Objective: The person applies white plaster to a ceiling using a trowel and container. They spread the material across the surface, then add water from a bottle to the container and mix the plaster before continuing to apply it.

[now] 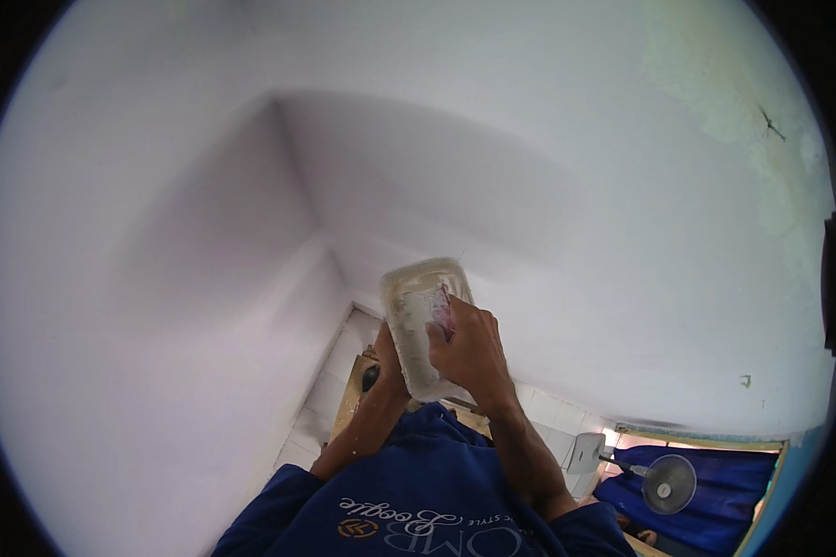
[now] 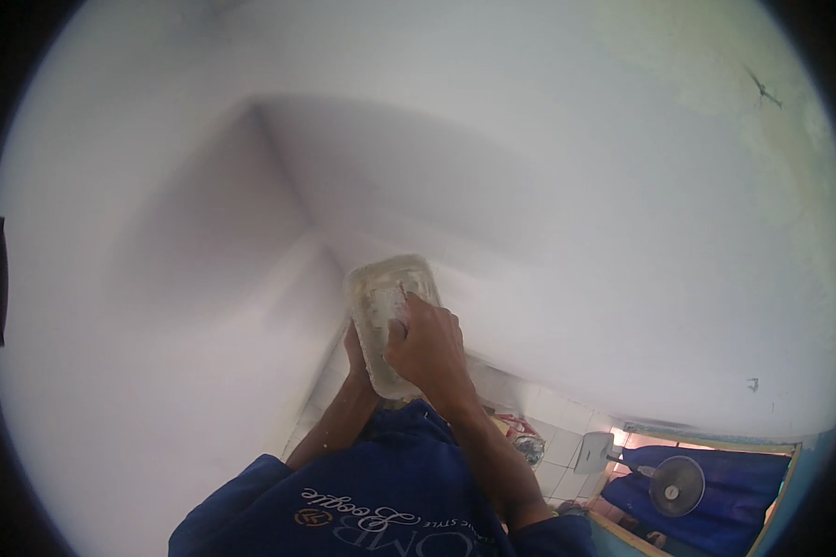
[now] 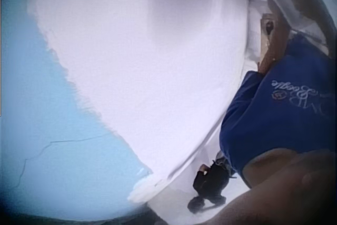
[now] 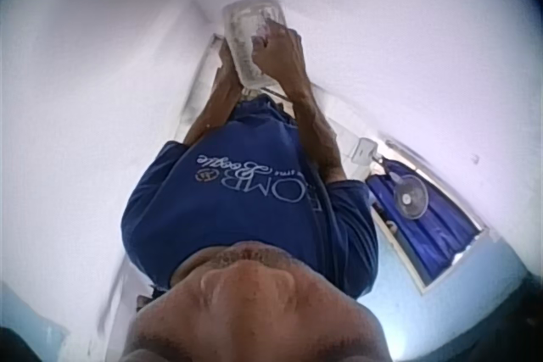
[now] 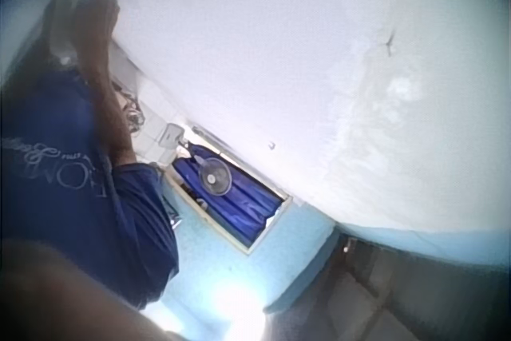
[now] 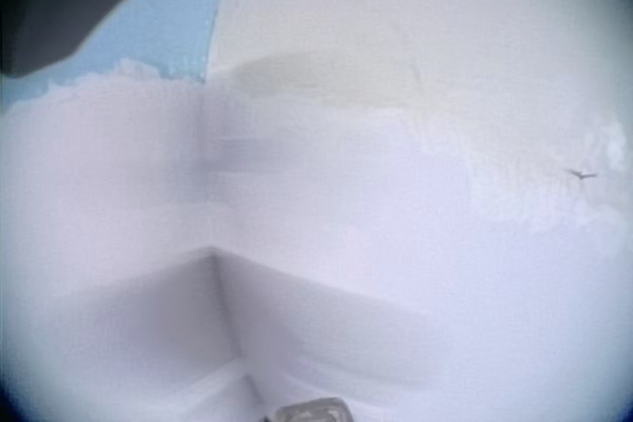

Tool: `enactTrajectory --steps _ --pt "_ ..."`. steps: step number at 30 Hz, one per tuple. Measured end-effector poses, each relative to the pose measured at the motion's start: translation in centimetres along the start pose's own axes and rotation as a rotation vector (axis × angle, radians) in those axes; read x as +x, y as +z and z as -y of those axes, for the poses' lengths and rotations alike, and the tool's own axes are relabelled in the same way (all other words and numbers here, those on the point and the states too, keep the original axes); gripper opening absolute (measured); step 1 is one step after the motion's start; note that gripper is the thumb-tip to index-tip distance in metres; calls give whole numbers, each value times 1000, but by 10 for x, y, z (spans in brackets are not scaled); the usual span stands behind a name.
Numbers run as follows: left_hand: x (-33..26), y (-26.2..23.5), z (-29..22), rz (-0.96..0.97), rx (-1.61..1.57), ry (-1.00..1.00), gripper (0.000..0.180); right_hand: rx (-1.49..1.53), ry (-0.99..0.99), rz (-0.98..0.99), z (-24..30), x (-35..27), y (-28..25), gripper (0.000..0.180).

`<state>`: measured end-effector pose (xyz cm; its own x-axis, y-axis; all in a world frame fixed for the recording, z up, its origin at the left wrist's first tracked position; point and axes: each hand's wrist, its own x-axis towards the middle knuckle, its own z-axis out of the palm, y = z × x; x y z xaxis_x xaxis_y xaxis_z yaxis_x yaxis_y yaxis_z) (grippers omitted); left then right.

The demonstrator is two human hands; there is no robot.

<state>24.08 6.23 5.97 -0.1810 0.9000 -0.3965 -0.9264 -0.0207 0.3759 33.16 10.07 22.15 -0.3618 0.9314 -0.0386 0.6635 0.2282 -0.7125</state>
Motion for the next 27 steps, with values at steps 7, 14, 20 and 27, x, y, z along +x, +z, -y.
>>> enactTrajectory --steps 7,14,20,27 --pt "-12 26 -14 42 -62 -40 61 200 127 57 2 -2 -31 25" --pt "-8 10 -3 53 -53 -50 67 2 62 7 -16 -5 -7 24" --pt "-20 8 4 -1 64 -63 69 -182 1 28 -15 -12 -6 26" --pt "-38 40 -14 126 -104 -134 71 25 29 -16 -3 -11 -33 19"
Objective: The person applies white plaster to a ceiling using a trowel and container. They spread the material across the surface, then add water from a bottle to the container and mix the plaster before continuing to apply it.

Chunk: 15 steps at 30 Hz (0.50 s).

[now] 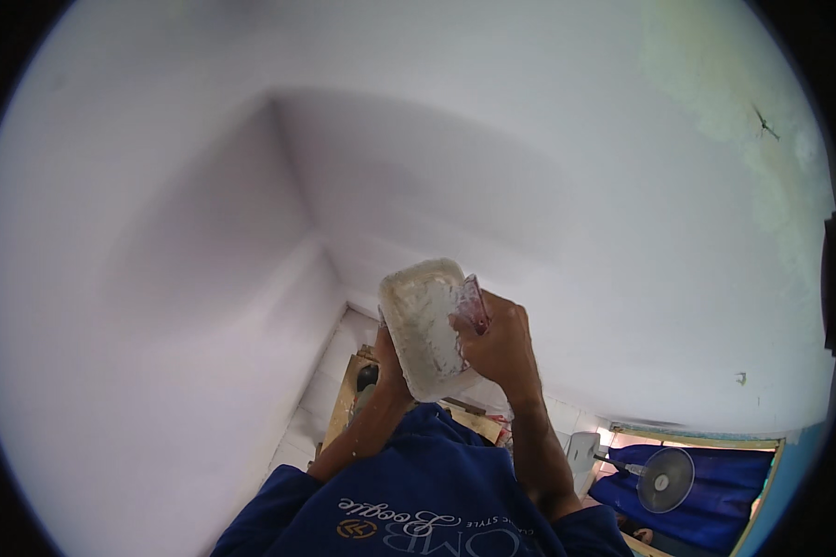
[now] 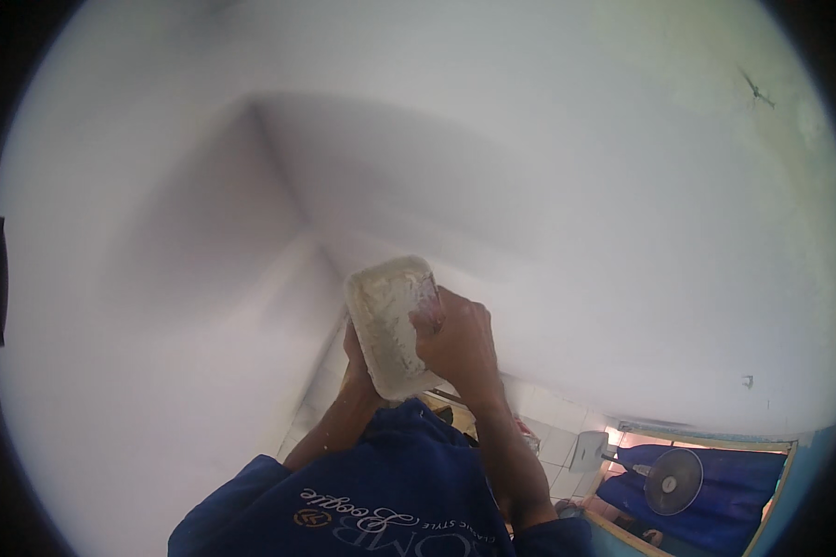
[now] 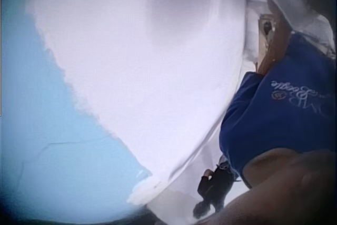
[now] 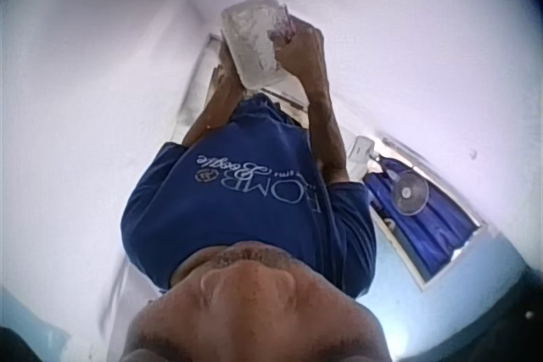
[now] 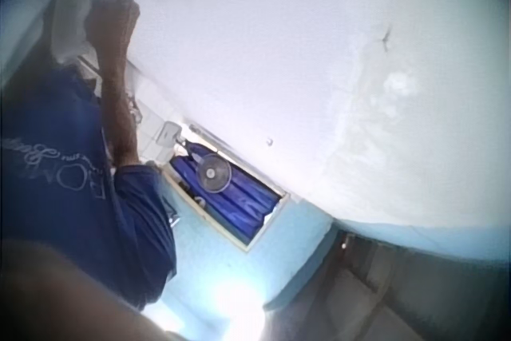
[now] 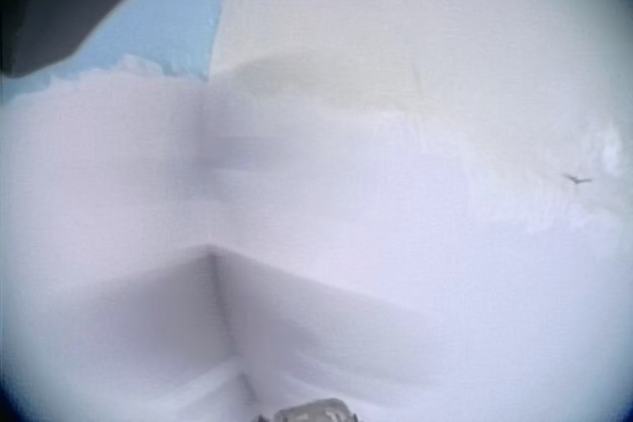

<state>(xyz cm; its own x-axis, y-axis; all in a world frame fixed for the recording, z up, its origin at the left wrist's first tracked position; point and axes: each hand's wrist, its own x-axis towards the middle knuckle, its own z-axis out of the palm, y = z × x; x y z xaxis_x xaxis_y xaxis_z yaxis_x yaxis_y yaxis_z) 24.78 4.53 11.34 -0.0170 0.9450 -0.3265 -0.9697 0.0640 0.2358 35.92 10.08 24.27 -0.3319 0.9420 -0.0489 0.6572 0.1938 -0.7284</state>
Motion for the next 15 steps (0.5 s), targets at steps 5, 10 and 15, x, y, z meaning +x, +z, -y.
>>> enactTrajectory --steps 5,10,15 --pt "13 -14 9 -46 118 75 67 -107 -124 -88 -8 0 22 17" --pt "12 -25 6 -32 -18 102 63 -46 -91 12 -5 3 28 19" --pt "11 -10 -5 145 -90 97 62 114 -19 -16 16 -8 -2 18"
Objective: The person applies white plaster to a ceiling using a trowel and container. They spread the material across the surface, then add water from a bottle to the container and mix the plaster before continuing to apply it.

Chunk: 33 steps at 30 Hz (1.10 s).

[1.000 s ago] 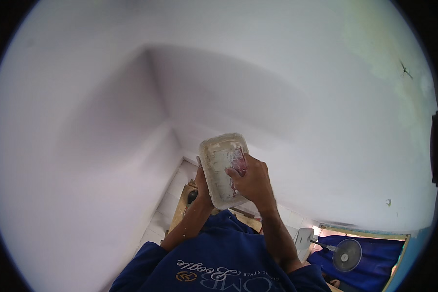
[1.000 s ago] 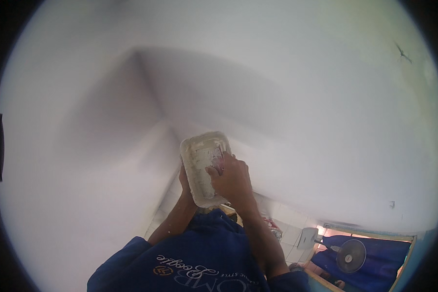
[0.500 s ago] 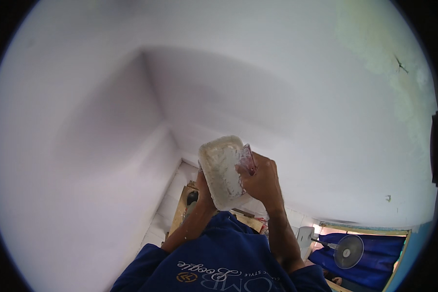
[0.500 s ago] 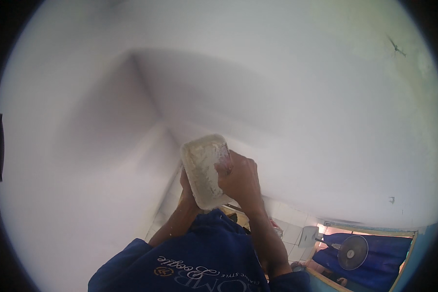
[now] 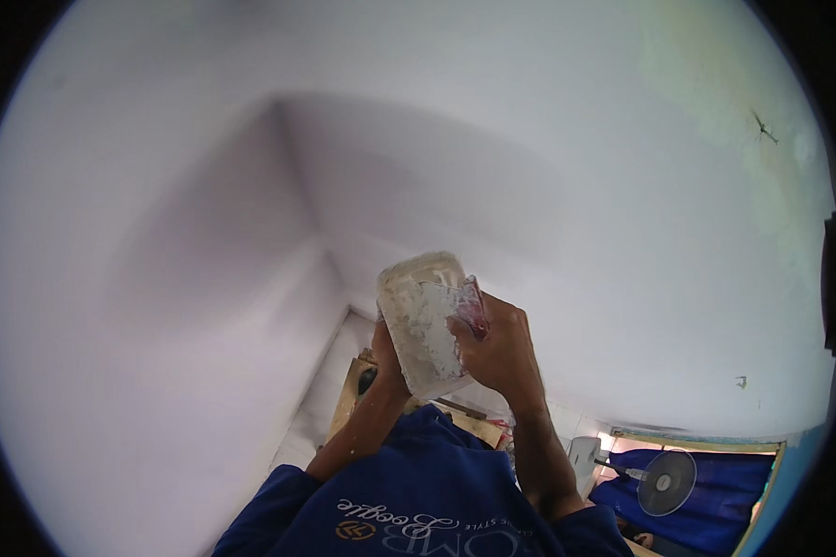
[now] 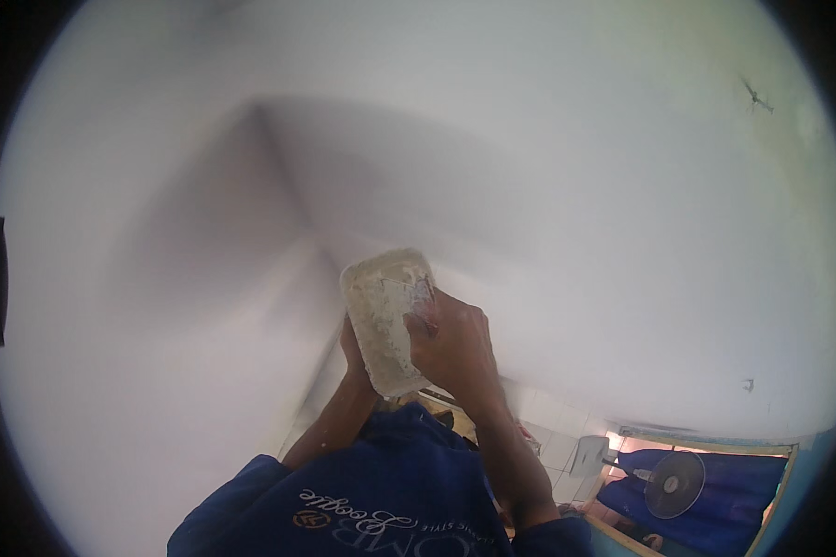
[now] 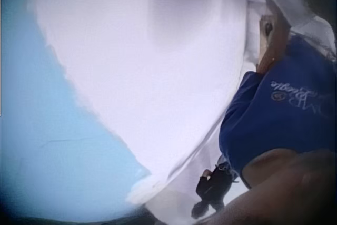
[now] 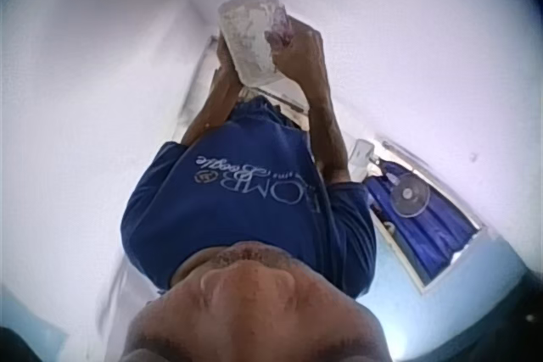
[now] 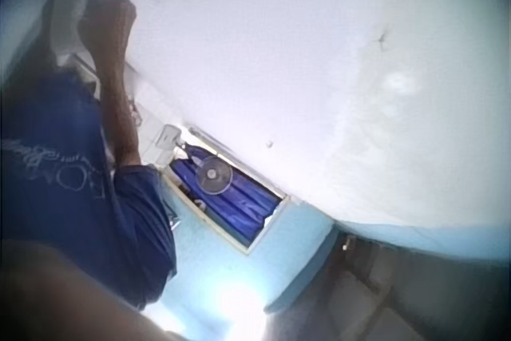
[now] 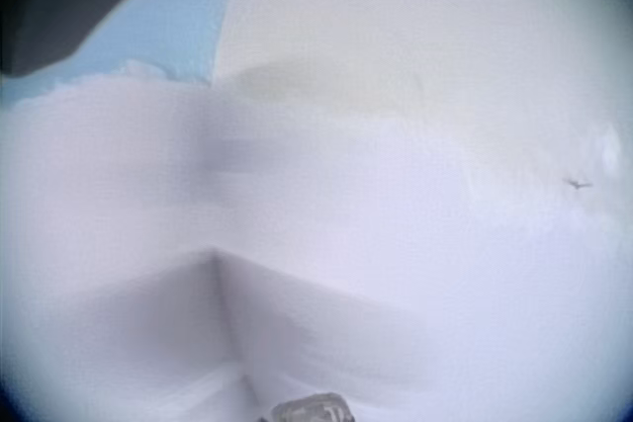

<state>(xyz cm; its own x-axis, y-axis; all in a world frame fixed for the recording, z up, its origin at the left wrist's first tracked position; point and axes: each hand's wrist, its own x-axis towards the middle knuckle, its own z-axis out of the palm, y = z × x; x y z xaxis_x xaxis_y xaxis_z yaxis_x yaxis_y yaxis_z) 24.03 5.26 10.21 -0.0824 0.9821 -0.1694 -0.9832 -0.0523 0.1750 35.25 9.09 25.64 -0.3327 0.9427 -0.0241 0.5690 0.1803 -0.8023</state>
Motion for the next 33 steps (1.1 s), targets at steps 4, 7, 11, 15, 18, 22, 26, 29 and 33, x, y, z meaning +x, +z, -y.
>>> enactTrajectory --steps 4,7,11,15,18,22,26,29,33 --pt "-3 2 -6 -42 12 -19 62 -55 -6 -19 5 0 1 18" --pt "-2 3 -6 -73 182 23 62 -181 -27 2 -10 -1 17 20" --pt "-1 -8 -2 -26 94 7 61 -234 -20 54 -20 5 32 21" --pt "-4 -14 -2 -75 114 -1 60 -168 -46 100 -22 7 33 22" --pt "2 -27 -3 -85 102 14 60 -85 -5 98 -15 7 29 23" --pt "7 -35 -3 23 43 29 60 -97 -52 34 -19 7 46 23" --pt "0 -25 -7 17 62 13 61 -123 -33 54 -19 16 42 24" --pt "-1 -21 -3 -42 71 18 62 -84 -39 0 -13 13 36 23" --pt "-4 -23 -7 33 26 4 61 -55 3 35 -10 9 40 22"
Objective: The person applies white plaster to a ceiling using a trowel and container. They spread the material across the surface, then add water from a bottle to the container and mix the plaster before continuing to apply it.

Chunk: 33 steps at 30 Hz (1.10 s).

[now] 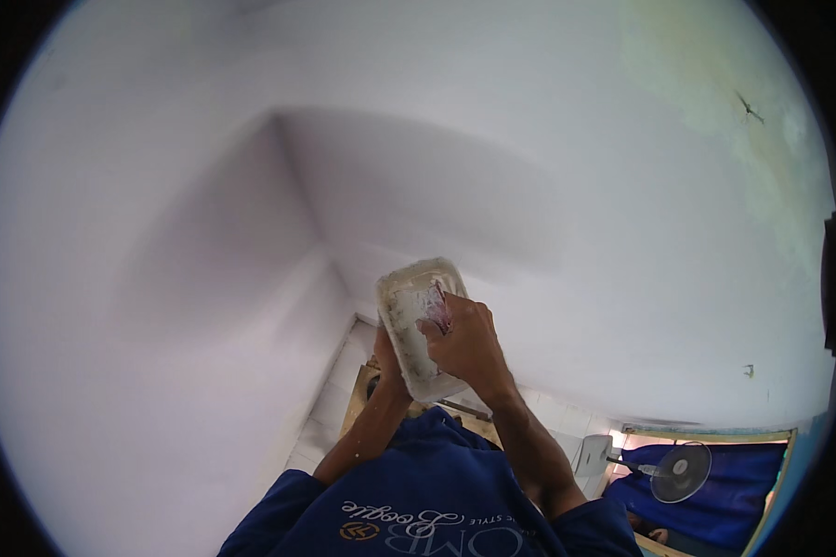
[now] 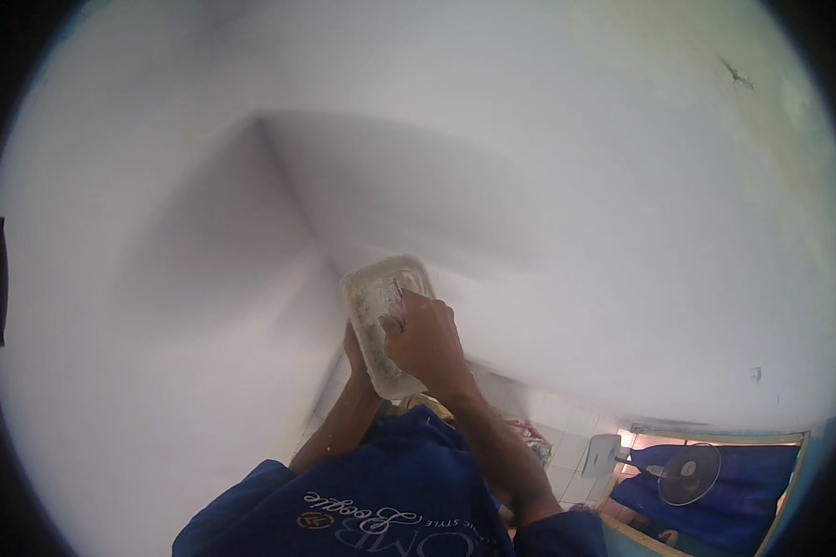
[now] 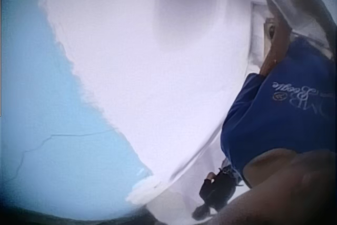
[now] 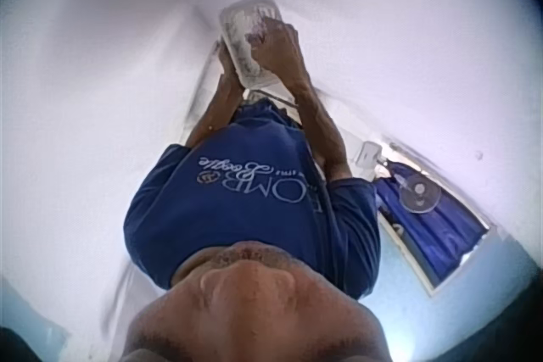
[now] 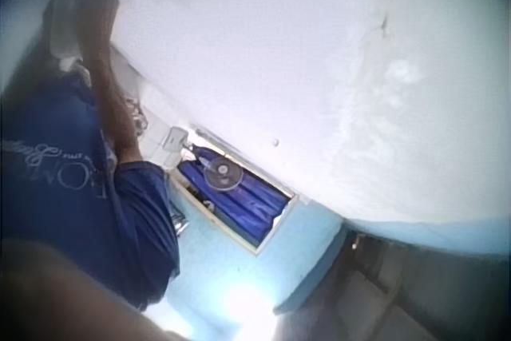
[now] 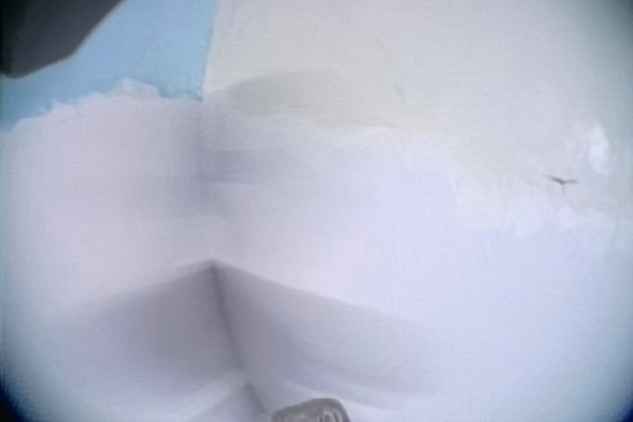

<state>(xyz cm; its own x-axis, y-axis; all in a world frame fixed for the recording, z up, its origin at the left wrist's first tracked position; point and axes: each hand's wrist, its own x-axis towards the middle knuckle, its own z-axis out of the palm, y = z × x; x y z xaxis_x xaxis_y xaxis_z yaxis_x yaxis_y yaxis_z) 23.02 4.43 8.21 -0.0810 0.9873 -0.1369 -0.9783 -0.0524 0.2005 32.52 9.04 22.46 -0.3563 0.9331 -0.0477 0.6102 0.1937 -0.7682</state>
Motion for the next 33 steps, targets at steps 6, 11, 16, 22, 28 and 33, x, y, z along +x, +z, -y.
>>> enactTrajectory --steps 6,11,16,22,28,33 --pt "4 -7 6 -15 18 3 60 -78 -15 19 -7 1 -4 20" --pt "4 -8 11 -129 77 4 59 -62 4 -7 4 4 -2 21" --pt "0 -15 9 -106 80 -8 60 -118 17 23 -5 -10 -6 24" --pt "-7 -10 10 -63 89 11 61 -96 -13 -13 3 -13 -2 24" --pt "-12 -17 9 -82 76 -46 61 -121 -22 -42 -8 -20 -3 23" --pt "-14 7 4 -80 68 -51 60 -90 7 -29 0 -15 -3 22"
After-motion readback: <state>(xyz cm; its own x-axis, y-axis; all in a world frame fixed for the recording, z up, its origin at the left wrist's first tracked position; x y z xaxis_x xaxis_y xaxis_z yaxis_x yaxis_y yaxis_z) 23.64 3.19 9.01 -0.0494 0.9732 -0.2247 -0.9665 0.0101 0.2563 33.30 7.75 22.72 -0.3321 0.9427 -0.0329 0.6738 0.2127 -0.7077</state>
